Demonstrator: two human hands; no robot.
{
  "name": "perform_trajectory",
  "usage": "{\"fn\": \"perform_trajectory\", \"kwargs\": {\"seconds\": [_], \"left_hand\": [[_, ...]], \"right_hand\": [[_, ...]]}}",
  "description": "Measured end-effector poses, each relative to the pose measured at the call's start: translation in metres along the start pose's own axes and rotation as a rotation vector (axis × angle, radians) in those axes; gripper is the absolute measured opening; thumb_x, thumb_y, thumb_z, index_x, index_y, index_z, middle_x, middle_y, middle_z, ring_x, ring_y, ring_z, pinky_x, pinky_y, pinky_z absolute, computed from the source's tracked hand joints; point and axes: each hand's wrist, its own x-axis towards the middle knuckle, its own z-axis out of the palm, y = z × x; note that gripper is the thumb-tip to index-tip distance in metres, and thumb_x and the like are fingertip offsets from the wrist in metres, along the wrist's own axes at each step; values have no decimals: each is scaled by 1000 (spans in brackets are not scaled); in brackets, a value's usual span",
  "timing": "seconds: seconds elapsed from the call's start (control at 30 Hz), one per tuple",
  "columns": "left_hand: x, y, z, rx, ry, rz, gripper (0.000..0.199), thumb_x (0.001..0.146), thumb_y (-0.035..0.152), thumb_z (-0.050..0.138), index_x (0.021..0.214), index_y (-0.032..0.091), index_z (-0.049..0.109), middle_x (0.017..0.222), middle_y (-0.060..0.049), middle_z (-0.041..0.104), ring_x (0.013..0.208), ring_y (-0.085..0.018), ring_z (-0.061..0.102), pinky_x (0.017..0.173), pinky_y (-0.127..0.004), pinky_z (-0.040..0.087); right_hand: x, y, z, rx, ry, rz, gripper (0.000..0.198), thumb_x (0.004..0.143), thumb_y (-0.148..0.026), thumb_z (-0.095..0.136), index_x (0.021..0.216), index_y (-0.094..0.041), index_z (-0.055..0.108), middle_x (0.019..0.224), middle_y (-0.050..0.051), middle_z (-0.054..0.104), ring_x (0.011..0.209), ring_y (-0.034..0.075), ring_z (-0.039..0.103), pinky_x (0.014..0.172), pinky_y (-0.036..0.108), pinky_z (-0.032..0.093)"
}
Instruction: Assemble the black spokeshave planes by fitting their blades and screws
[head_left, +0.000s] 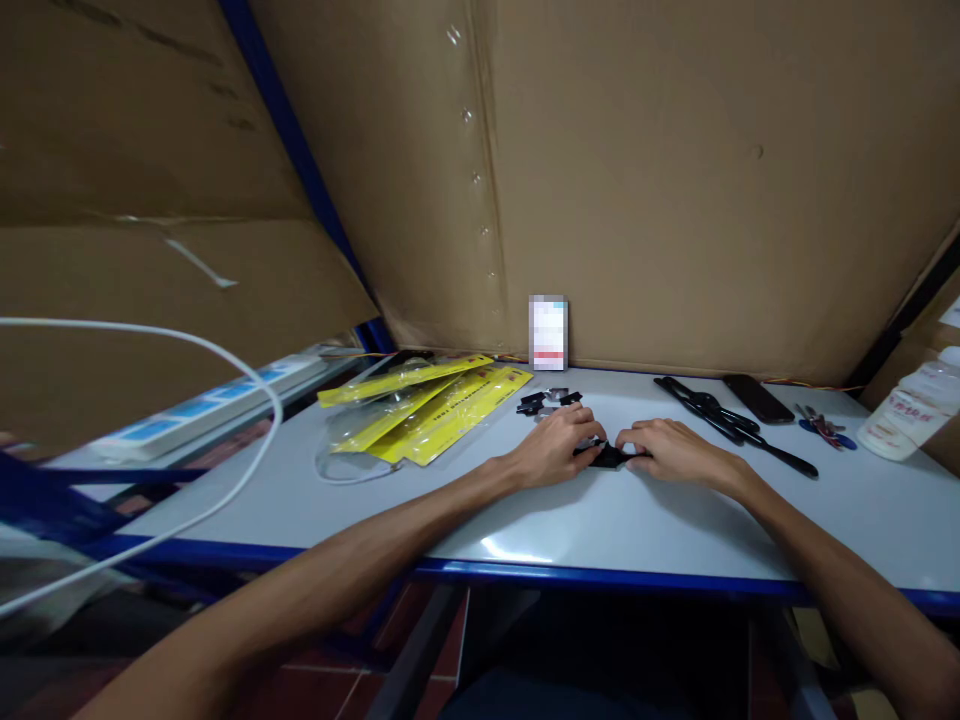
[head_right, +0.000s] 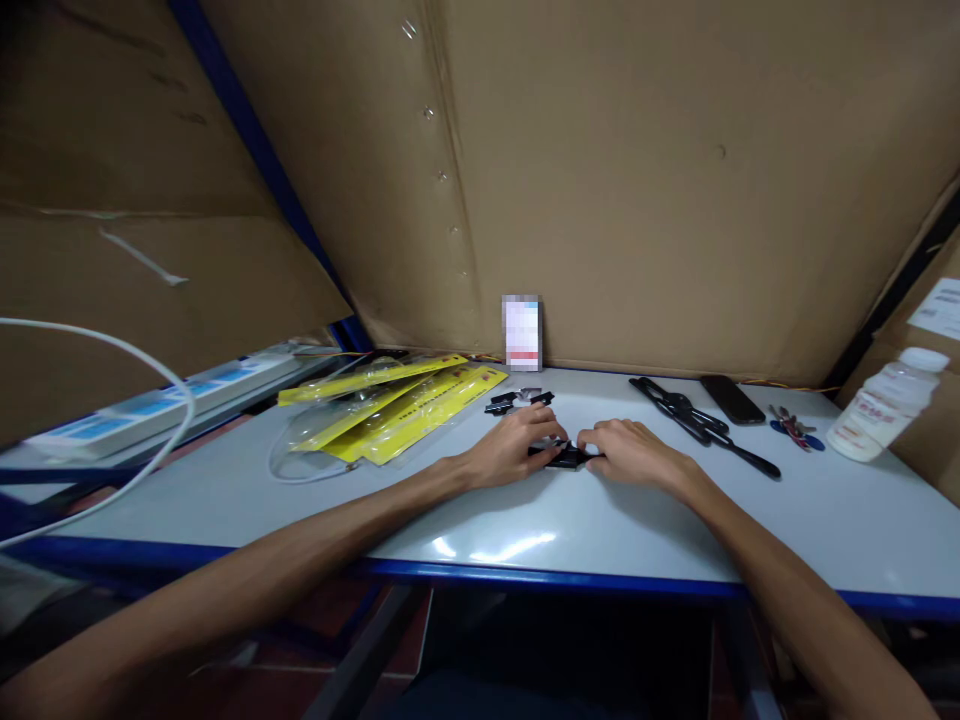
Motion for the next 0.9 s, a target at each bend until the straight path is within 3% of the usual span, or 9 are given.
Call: {"fn": "perform_trajectory", "kwargs": {"seconds": [0.9], "left_hand": [[-1,0,2,-20,0,27,20,93,18,58,109,16,70,98,-9,66,95,-24,59,85,-37,48]], "right_hand": [[0,2,1,-52,-5,-19,23,92,-23,60,113,-25,71,100,8,69,88,22,62,71,29,33]]}}
